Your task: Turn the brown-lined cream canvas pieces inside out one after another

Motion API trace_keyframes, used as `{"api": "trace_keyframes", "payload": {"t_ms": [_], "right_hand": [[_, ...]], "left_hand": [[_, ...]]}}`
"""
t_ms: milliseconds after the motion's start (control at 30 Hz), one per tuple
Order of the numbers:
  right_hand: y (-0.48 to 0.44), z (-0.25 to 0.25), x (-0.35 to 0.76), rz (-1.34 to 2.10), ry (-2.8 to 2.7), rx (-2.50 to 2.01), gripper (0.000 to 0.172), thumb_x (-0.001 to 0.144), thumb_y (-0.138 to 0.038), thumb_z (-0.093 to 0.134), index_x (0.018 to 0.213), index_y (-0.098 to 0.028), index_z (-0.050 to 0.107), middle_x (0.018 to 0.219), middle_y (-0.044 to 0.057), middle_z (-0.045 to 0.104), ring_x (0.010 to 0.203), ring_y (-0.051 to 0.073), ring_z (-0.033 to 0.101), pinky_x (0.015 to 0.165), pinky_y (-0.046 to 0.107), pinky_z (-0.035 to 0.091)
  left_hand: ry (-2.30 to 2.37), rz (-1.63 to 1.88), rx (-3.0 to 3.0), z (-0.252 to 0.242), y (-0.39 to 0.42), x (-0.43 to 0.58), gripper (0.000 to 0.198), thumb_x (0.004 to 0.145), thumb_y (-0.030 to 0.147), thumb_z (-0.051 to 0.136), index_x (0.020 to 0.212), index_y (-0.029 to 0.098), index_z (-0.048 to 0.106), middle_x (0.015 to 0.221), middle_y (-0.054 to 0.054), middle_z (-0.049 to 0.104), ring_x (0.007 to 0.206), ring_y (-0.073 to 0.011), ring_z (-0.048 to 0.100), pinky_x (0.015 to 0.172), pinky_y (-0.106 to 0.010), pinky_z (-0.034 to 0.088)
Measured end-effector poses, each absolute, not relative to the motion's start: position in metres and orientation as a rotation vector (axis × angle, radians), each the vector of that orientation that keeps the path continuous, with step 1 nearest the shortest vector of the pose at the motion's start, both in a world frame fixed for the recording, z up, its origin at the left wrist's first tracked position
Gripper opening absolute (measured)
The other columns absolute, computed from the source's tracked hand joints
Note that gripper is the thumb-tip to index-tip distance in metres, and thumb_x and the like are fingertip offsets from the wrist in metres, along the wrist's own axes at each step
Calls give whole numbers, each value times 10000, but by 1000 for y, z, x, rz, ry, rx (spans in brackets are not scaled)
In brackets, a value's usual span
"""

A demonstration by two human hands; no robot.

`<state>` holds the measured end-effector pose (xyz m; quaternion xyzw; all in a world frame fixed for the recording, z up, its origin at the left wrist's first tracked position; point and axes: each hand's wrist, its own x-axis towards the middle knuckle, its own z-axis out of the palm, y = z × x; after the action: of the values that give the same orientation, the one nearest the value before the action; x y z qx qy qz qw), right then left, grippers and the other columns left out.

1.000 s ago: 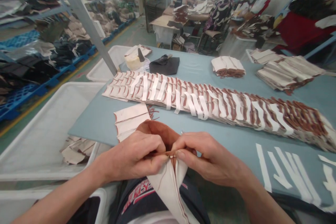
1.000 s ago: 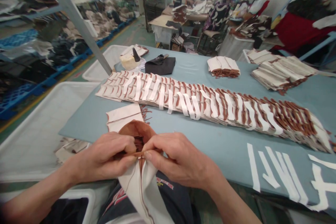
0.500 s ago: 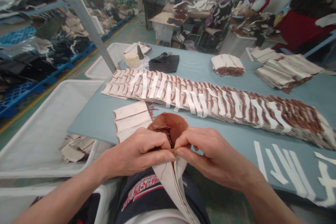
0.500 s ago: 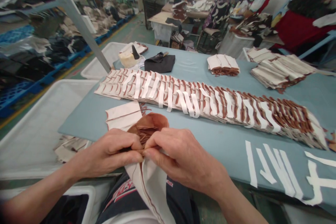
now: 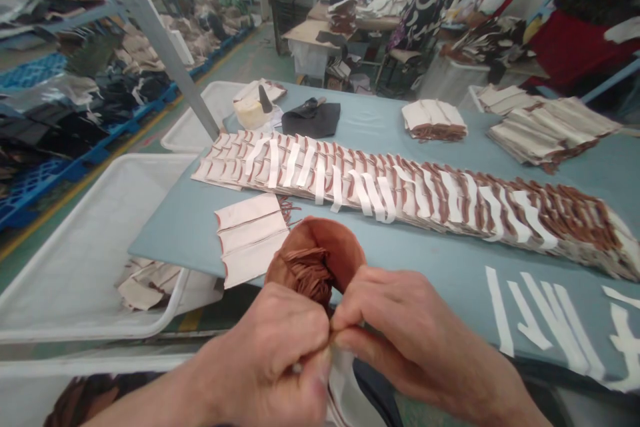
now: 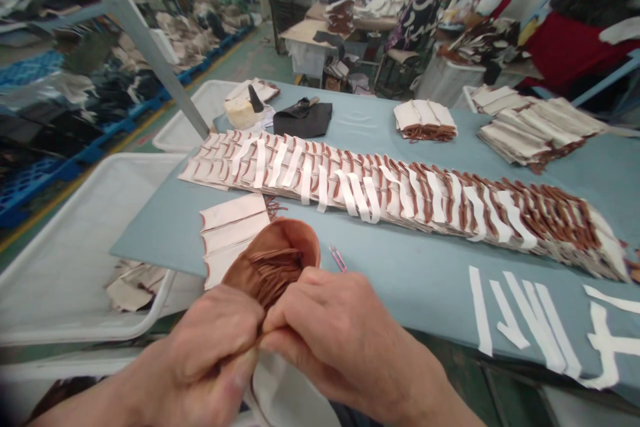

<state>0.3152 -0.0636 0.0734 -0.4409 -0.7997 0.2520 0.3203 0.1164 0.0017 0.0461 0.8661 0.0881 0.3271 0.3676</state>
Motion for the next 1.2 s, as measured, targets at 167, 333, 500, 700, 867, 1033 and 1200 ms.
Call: {"api": "trace_keyframes", "payload": {"t_ms": [167, 333, 500, 700, 867, 1033, 1200], "right_hand": [[-72, 52, 317, 976, -1830, -1021, 377, 1066, -472, 534, 810, -201, 590, 754, 24, 692, 710, 131, 628, 676, 252, 449], [-53, 34, 324, 1103, -1681, -1075, 451, 981, -577, 628, 756, -187, 610, 733, -1, 644, 671, 124, 563, 647, 245, 413], [-32, 28, 324, 1239, -1660, -1209, 476, 1040, -549, 473, 785, -173, 614, 686, -28, 537, 623, 118, 459, 594, 245, 347], [-18, 24, 321, 1262, -1675, -1223, 479, 1029, -542, 471, 740, -177, 577, 674, -30, 488, 628, 118, 424, 590, 247, 327], [-9, 18, 318, 1345, -1578, -1238, 415, 932, -528, 638, 720, -176, 575, 640, -36, 462, 592, 106, 382, 531, 232, 285], [-10, 14, 325, 1307, -1497, -1217, 512, 906, -634, 643, 691, -180, 550, 631, -37, 460, 588, 100, 375, 533, 229, 299], [-15, 13, 333, 1360, -1368, -1226, 586, 883, -732, 618, 688, -189, 515, 614, -51, 415, 556, 90, 336, 491, 222, 262]], "left_hand": [[231, 743, 2009, 39, -26, 119, 308, 899, 104, 414, 736, 240, 190, 565, 63, 283, 486, -110, 312, 517, -302, 269], [393, 725, 1748, 26, -21, 119, 482, 1048, 499, 345, 661, 235, 231, 548, 64, 217, 456, -100, 240, 465, -292, 216], [635, 655, 1403, -2, 2, 103, 582, 928, 655, 526, 628, 231, 263, 564, 61, 249, 495, -92, 228, 446, -242, 205], [628, 508, 1262, 1, 14, 95, 572, 895, 654, 590, 641, 214, 329, 574, 66, 291, 520, -86, 229, 477, -234, 186], [559, 487, 1482, 9, 23, 97, 526, 978, 599, 461, 652, 209, 324, 621, 41, 326, 587, -115, 278, 530, -257, 218], [579, 469, 1547, 8, 30, 95, 556, 1046, 562, 229, 695, 188, 444, 679, 22, 402, 624, -130, 336, 574, -264, 277], [580, 385, 1723, 27, 33, 106, 381, 994, 439, 451, 723, 177, 507, 668, 41, 431, 607, -112, 365, 560, -242, 289]]}}
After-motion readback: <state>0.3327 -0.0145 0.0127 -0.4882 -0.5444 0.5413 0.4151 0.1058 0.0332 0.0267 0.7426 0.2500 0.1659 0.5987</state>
